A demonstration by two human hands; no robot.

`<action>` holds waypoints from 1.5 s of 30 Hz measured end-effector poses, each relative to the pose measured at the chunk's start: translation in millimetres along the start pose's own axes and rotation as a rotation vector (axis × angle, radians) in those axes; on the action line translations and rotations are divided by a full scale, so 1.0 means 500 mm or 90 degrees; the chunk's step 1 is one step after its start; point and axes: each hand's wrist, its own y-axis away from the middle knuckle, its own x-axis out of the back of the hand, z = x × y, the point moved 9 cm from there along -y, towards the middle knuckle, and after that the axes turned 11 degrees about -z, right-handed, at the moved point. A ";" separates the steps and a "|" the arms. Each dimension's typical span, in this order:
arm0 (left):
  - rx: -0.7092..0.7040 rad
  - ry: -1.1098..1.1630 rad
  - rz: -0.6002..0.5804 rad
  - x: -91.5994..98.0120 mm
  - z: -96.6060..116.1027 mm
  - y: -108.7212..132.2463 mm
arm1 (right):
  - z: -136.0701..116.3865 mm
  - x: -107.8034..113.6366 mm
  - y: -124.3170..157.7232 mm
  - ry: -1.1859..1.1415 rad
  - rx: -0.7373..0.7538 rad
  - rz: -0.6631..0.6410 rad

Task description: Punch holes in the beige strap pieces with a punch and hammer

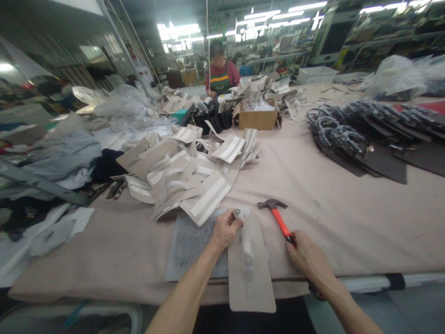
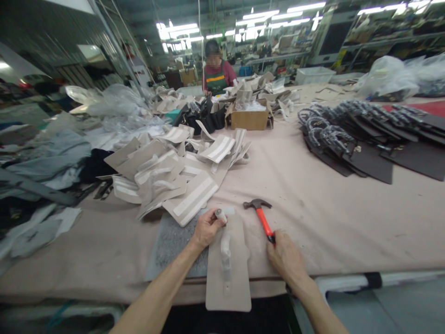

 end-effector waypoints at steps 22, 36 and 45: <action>-0.045 -0.051 -0.044 -0.020 0.016 0.011 | -0.105 0.065 0.056 -0.644 0.046 -0.184; -0.059 -0.152 -0.045 -0.023 0.030 0.011 | -0.153 0.281 0.194 -0.033 0.292 0.234; -0.052 -0.155 -0.043 -0.022 0.023 0.010 | -0.148 0.144 0.156 0.026 0.268 0.078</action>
